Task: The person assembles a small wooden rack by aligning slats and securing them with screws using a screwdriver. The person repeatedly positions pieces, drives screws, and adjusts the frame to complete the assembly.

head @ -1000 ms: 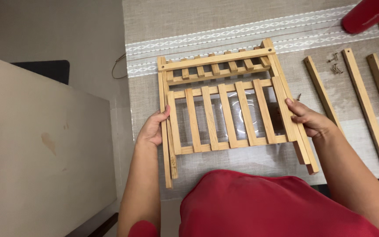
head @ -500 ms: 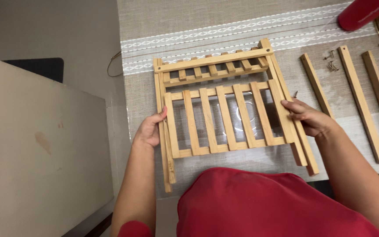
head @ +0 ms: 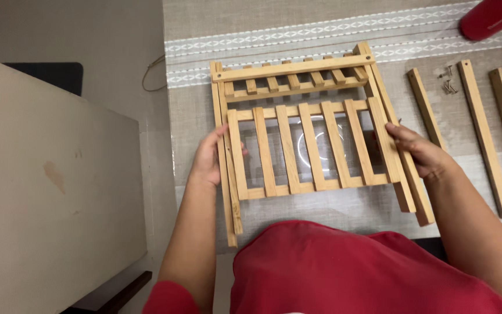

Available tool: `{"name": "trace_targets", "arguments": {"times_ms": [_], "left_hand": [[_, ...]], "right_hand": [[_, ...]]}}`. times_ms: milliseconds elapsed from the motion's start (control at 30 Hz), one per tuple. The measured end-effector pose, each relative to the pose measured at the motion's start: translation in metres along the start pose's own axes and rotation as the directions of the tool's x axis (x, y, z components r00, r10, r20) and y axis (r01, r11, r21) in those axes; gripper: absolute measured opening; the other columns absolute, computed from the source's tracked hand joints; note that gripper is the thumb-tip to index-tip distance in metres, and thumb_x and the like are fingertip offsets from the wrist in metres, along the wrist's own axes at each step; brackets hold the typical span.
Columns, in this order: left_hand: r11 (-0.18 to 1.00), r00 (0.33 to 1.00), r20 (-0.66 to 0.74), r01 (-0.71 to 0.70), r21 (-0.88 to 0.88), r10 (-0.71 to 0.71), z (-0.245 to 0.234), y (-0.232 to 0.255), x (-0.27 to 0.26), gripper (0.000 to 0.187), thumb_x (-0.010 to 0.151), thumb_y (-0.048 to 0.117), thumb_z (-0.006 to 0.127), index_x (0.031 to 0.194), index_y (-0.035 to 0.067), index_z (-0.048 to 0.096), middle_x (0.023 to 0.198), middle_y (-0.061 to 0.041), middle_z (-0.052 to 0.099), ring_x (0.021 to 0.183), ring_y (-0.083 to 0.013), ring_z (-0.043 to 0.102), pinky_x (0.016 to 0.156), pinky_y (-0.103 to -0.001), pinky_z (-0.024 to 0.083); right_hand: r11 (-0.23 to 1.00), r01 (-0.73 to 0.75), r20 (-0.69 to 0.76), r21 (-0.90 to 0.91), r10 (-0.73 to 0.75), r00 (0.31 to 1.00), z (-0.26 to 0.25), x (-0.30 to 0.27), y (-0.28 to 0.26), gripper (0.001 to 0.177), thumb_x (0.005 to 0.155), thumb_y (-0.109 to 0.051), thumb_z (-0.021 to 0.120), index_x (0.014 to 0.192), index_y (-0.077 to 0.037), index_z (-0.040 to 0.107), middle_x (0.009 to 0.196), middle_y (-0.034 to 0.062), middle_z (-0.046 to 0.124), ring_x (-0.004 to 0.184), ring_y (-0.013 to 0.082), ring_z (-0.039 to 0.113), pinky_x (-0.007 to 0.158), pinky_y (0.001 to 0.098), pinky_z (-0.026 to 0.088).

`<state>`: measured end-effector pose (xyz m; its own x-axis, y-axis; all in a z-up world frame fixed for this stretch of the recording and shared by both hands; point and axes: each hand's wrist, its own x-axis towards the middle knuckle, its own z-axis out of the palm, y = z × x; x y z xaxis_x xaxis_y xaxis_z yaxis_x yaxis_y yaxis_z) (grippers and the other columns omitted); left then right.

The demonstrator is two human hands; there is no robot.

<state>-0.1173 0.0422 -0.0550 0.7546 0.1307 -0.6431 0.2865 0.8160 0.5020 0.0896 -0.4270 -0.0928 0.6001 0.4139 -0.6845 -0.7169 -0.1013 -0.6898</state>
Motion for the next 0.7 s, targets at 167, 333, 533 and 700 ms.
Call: {"name": "trace_targets", "arguments": {"times_ms": [167,333,533,700], "left_hand": [[1.000,0.998,0.052,-0.028,0.005,0.027,-0.011,-0.008,0.014,0.036,0.101,0.038,0.062,0.103,0.002,0.070,0.075,-0.012,0.070,0.068,-0.0228,0.070,0.066,-0.038,0.060],[0.998,0.990,0.133,0.058,-0.039,-0.053,-0.024,-0.015,0.022,0.037,0.100,0.028,0.061,0.125,0.001,0.068,0.111,-0.011,0.077,0.099,-0.0211,0.074,0.086,-0.036,0.061],[0.998,0.981,0.192,0.033,-0.056,-0.022,-0.025,-0.009,0.004,0.049,0.096,0.035,0.064,0.133,0.003,0.062,0.121,-0.011,0.073,0.108,-0.0213,0.073,0.093,-0.036,0.060],[0.986,0.993,0.063,0.094,0.136,-0.103,-0.022,-0.006,-0.007,0.049,0.092,0.029,0.072,0.131,0.000,0.063,0.117,-0.011,0.074,0.105,-0.0213,0.072,0.092,-0.037,0.058]], "right_hand": [[0.990,0.033,0.065,-0.136,-0.024,0.998,-0.002,0.004,-0.007,0.059,0.093,-0.024,0.064,0.146,-0.005,0.051,0.121,0.0090,0.069,0.100,0.0169,0.072,0.076,0.0322,0.063],[0.976,0.099,0.117,-0.194,-0.078,0.990,-0.010,0.008,-0.005,0.072,0.083,-0.015,0.065,0.152,-0.013,0.044,0.137,0.0088,0.062,0.118,0.0133,0.067,0.089,0.0288,0.062],[0.999,-0.013,0.036,-0.043,0.015,0.999,-0.005,0.009,0.004,0.075,0.101,-0.048,0.067,0.152,0.002,0.048,0.124,0.0150,0.065,0.092,0.0147,0.072,0.065,0.0263,0.064],[0.998,-0.031,0.027,-0.055,0.033,0.999,0.010,-0.002,-0.005,0.079,0.090,-0.028,0.077,0.157,-0.003,0.041,0.126,0.0129,0.067,0.092,0.0094,0.069,0.063,0.0226,0.060]]}}
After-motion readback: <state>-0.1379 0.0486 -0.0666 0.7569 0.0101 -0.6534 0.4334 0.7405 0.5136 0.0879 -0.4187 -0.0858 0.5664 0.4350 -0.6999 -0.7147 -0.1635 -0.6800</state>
